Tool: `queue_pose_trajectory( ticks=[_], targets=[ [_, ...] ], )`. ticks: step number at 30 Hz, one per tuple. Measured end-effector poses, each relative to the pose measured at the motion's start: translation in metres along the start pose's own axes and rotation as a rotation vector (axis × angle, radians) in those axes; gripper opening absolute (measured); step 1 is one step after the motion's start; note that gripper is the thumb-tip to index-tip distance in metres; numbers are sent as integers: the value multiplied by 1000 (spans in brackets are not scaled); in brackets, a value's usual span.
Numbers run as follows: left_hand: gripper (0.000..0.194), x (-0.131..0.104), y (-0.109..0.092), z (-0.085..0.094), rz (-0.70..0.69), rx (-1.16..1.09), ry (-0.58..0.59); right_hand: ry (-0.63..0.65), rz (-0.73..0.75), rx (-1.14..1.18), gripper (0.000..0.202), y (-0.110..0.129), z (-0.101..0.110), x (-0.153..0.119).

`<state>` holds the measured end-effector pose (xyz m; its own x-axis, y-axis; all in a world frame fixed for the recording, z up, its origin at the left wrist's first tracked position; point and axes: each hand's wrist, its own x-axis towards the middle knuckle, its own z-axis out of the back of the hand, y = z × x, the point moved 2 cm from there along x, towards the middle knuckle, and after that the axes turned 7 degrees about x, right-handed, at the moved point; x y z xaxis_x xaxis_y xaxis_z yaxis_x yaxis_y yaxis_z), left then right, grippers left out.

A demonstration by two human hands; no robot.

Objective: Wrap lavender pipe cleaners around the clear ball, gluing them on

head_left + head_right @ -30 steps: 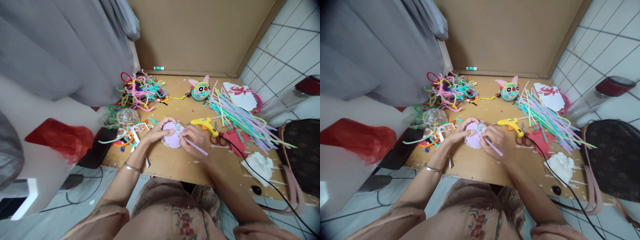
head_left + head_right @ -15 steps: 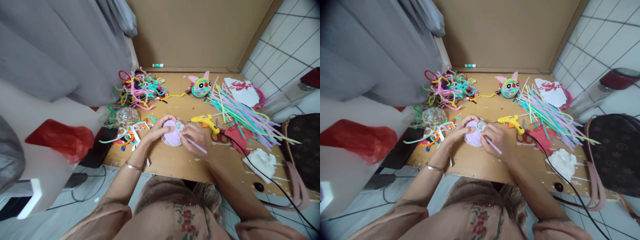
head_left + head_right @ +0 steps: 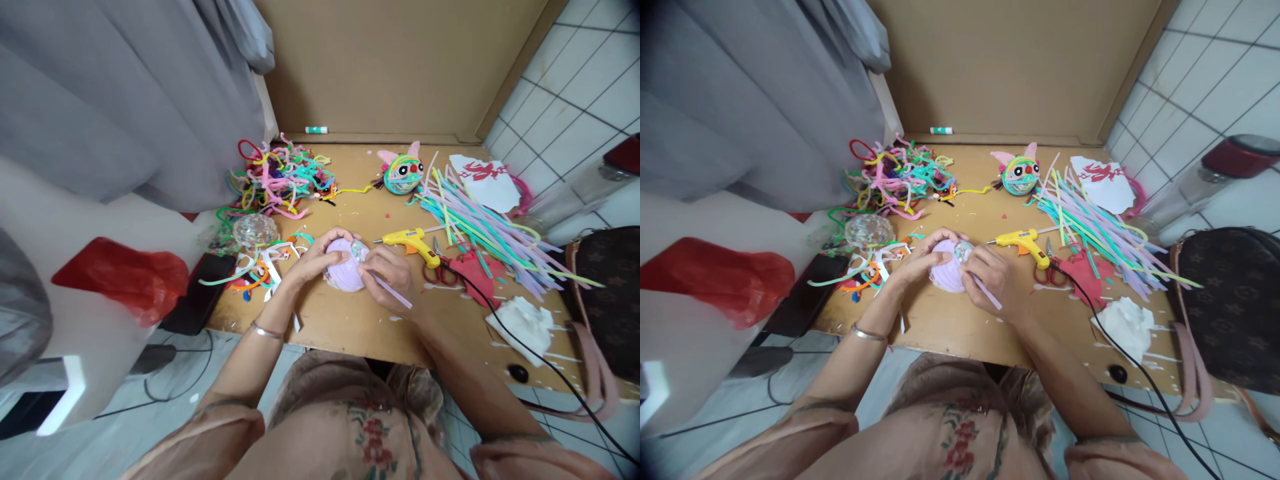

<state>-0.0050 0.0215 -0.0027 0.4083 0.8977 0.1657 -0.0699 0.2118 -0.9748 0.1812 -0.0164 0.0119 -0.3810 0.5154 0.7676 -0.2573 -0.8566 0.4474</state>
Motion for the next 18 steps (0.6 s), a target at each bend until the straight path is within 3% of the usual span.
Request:
queue_pose_trajectory(
  ticks=[18],
  targets=[
    [33, 0, 0, -2, -14, 17, -26, 14, 79, -76, 10, -3, -2, -3]
  ],
)
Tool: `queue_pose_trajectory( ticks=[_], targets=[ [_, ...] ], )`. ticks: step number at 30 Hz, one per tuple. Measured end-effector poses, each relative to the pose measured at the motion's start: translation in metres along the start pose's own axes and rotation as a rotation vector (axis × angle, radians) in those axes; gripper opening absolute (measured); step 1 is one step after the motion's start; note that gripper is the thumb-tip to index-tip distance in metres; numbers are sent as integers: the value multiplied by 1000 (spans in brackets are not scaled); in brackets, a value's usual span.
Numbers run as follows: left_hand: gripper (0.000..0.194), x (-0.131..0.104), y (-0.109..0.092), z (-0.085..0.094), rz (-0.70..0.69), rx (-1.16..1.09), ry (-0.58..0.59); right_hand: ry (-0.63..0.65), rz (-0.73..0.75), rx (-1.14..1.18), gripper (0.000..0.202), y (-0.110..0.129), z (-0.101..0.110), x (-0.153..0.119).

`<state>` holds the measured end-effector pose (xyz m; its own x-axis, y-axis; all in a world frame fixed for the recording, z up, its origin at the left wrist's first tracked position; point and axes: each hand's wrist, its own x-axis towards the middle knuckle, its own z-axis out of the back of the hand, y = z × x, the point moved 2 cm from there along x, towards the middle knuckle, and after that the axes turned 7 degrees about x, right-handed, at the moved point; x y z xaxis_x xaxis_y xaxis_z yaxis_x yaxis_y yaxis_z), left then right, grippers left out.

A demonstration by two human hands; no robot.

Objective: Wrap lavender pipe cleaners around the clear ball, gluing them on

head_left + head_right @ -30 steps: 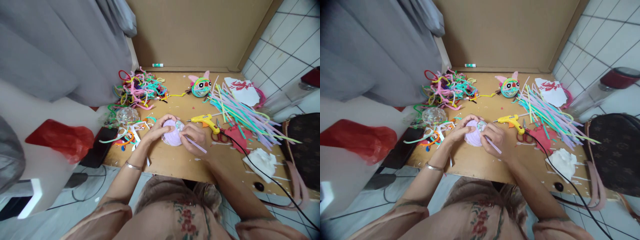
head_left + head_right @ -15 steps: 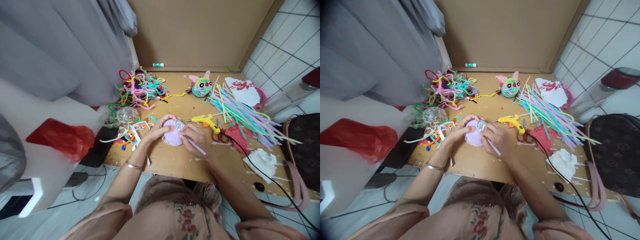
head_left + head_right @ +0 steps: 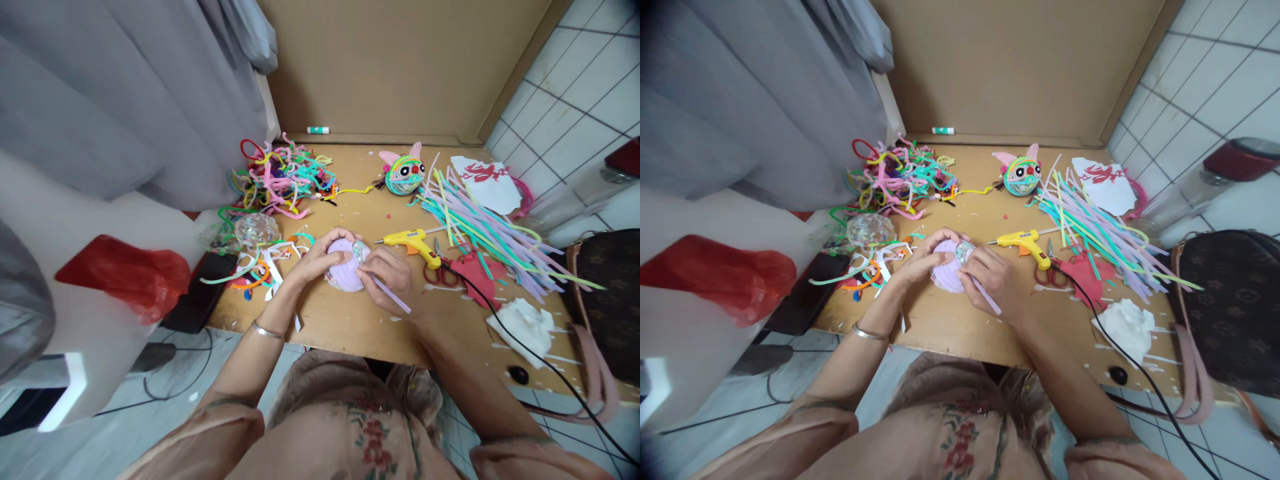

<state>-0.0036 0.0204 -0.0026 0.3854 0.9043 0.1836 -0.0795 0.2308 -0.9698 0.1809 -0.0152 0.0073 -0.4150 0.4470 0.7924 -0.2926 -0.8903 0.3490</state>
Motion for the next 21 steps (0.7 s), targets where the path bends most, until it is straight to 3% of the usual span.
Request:
queue_pose_trajectory(
  ticks=[21],
  targets=[
    [30, 2, 2, -3, 15, -13, -19, -1, -14, -72, 9, 2, -1, -1]
  ],
)
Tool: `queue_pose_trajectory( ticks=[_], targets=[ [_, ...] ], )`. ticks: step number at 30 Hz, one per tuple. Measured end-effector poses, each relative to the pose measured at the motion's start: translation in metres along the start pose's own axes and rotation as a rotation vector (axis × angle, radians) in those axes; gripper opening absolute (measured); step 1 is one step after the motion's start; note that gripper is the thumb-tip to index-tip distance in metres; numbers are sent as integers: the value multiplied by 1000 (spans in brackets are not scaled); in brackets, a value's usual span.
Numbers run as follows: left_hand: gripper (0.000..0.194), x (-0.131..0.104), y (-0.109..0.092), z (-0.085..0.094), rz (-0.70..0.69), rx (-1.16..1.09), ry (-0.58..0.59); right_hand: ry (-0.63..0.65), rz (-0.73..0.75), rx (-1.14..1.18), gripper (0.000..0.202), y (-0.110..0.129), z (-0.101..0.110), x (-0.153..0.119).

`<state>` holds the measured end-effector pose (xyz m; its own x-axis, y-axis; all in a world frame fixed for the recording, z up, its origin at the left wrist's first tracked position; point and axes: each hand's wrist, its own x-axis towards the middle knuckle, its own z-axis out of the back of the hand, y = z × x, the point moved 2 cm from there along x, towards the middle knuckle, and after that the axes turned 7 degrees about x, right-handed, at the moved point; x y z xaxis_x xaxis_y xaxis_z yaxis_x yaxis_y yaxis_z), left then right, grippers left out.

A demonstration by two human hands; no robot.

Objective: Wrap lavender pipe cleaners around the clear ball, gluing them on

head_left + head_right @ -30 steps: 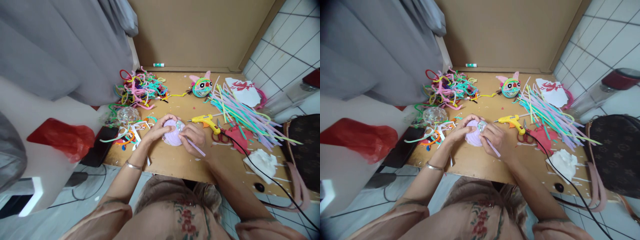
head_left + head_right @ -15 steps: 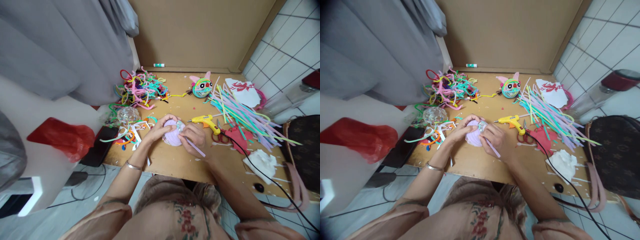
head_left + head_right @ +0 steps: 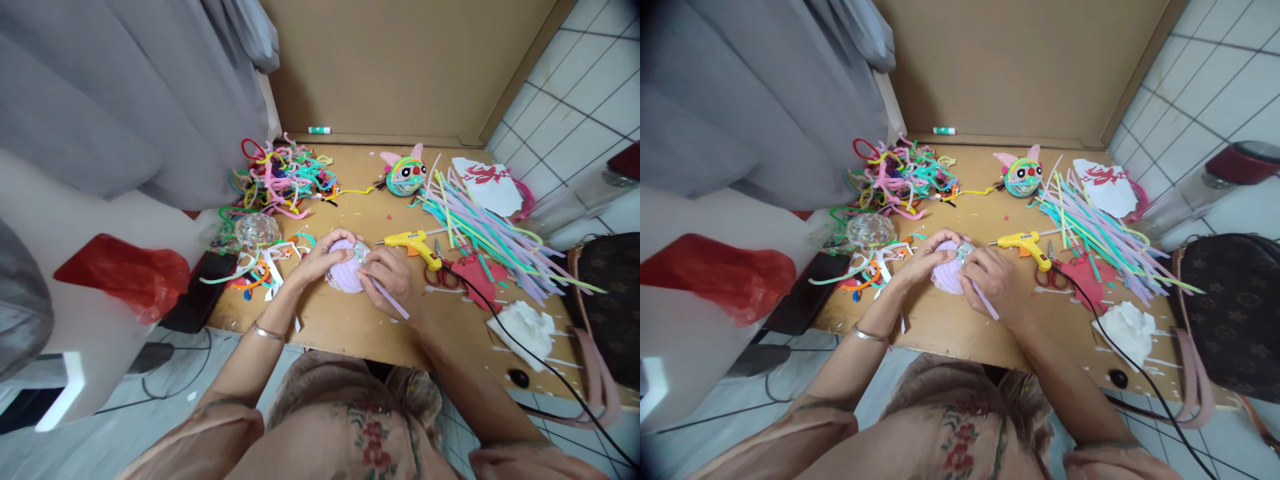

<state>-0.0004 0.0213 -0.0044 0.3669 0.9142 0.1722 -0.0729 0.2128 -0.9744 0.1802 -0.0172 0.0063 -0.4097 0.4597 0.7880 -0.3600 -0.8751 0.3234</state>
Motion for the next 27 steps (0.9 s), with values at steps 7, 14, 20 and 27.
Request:
queue_pose_trajectory(
  ticks=[7, 14, 20, 27],
  targets=[
    [45, -2, -5, -1, 3, -3, 25, 3, 33, -7, 10, 3, 5, 6],
    [60, -1, -5, -2, -13, -2, 40, 4, 20, 77, 13, 4, 7, 9],
    [60, -2, -8, -3, -21, 39, 51, -12, 29, 75, 11, 3, 7, 9],
    [52, -4, -14, -3, -39, 27, 31, 8, 13, 85, 12, 3, 7, 8]
  ],
)
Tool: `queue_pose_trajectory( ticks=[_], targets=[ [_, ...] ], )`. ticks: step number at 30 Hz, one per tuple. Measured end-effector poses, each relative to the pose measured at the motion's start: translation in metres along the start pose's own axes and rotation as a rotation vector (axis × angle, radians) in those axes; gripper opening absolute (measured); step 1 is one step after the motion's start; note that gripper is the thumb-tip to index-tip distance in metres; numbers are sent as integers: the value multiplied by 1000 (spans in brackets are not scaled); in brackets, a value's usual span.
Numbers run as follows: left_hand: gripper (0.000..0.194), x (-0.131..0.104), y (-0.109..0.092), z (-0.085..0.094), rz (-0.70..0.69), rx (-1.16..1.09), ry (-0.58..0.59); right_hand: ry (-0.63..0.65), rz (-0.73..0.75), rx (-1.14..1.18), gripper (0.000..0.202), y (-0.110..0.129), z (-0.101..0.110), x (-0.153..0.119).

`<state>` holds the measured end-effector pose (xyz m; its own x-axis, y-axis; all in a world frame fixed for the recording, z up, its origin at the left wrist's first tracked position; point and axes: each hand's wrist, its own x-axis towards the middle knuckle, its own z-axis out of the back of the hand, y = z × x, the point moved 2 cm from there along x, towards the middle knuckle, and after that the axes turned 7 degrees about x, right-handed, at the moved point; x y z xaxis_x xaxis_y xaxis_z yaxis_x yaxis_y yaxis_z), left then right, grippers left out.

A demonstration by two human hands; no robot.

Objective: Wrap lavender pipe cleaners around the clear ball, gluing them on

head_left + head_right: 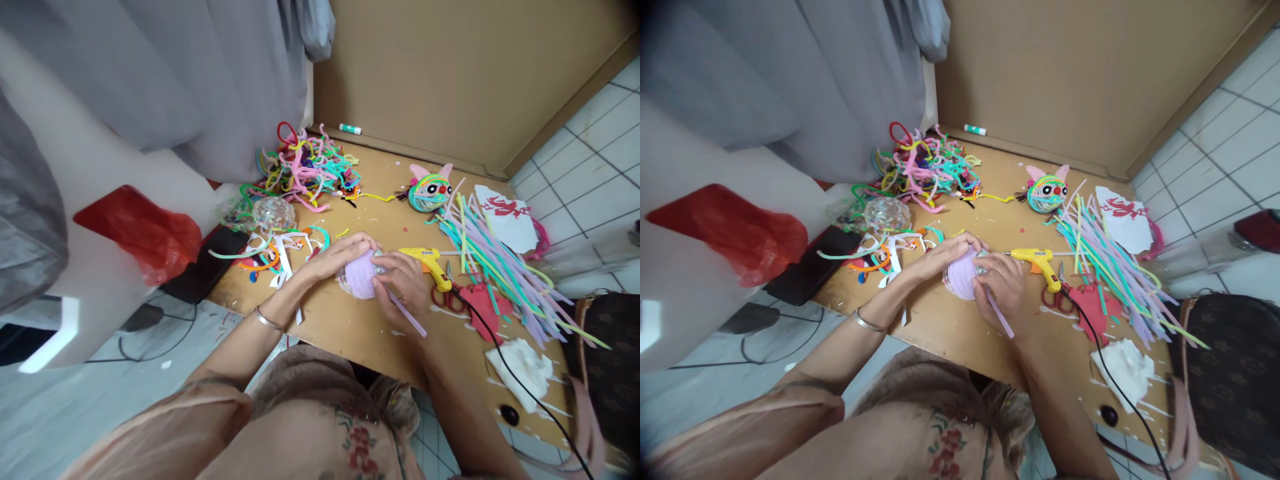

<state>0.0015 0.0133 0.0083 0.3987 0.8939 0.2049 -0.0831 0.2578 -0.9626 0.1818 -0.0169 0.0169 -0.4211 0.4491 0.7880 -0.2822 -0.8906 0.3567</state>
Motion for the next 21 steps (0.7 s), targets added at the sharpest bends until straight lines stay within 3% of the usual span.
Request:
queue_pose_trajectory(
  ticks=[7, 21],
  targets=[
    [30, 0, 1, 1, 11, 28, 22, -13, 8, 22, 16, -2, -1, -2],
    [30, 2, 3, 1, 17, 48, 30, 0, 0, -27, 11, 0, 1, -1]
  ],
)
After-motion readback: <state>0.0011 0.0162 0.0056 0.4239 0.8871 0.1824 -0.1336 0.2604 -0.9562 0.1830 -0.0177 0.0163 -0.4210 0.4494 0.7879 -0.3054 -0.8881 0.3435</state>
